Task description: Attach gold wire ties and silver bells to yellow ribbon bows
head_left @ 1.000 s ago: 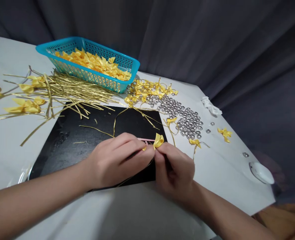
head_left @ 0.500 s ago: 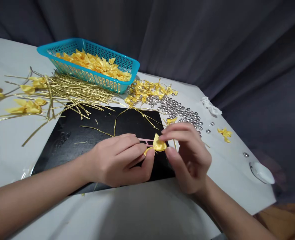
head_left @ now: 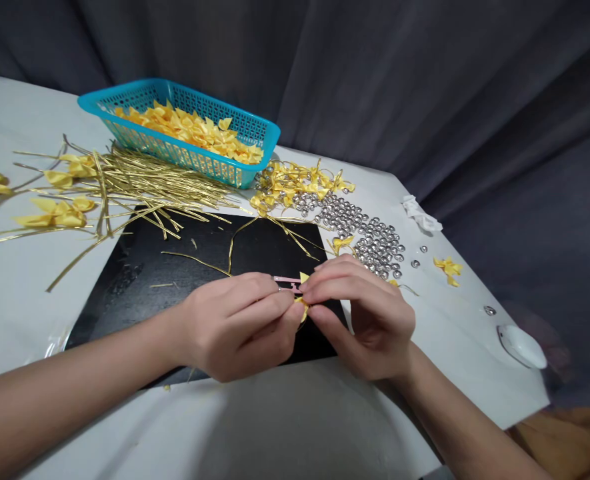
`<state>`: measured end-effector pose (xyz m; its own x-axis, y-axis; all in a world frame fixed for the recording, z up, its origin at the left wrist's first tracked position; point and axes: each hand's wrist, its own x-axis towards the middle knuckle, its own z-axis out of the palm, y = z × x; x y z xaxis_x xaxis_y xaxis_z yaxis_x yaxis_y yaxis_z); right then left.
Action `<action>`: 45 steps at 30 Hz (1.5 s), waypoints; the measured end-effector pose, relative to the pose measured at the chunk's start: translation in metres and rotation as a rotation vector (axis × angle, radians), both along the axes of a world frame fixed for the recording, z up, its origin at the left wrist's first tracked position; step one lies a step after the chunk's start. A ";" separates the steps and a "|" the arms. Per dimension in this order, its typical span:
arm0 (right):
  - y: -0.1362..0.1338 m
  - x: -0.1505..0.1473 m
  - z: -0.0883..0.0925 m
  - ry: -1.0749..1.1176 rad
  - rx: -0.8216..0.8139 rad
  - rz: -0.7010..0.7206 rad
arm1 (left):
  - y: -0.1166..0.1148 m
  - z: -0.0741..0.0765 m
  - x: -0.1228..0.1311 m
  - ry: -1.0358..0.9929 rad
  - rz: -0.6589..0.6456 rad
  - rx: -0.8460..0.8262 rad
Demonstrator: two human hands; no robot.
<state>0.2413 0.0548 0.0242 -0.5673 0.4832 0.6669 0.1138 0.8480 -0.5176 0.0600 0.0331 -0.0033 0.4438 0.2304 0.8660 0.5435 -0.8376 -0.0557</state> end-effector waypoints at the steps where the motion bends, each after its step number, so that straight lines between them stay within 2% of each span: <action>1: 0.000 0.000 0.000 -0.008 0.010 -0.007 | 0.000 0.000 0.001 -0.018 0.001 -0.013; 7: -0.006 -0.003 0.002 -0.144 -0.043 -0.116 | 0.000 -0.001 0.001 0.039 -0.012 -0.025; 15: -0.019 -0.005 -0.001 -0.034 -0.117 -0.233 | -0.001 0.004 0.008 0.009 0.007 -0.078; 20: -0.011 -0.006 -0.007 -0.008 -0.128 -0.183 | 0.000 0.000 0.006 0.030 0.027 -0.076; 25: -0.003 -0.006 -0.007 -0.090 0.058 -0.148 | 0.002 -0.003 0.000 0.141 0.053 -0.009; 27: -0.004 -0.006 -0.005 -0.105 0.094 -0.159 | 0.002 -0.002 -0.001 0.148 0.021 -0.044; 35: -0.014 -0.008 -0.002 -0.032 0.049 -0.191 | 0.000 0.003 0.003 0.095 -0.066 -0.214; 40: -0.011 -0.010 -0.004 0.023 -0.118 -0.235 | 0.010 0.015 -0.003 0.305 -0.075 -0.084; 45: -0.011 -0.013 -0.005 0.219 -0.484 -0.191 | 0.013 0.031 -0.006 0.392 -0.026 -0.019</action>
<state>0.2280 0.0434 0.0193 -0.3129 0.8437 0.4361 0.0877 0.4829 -0.8713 0.0535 0.0457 0.0273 0.7459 0.2285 0.6256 0.4623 -0.8538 -0.2393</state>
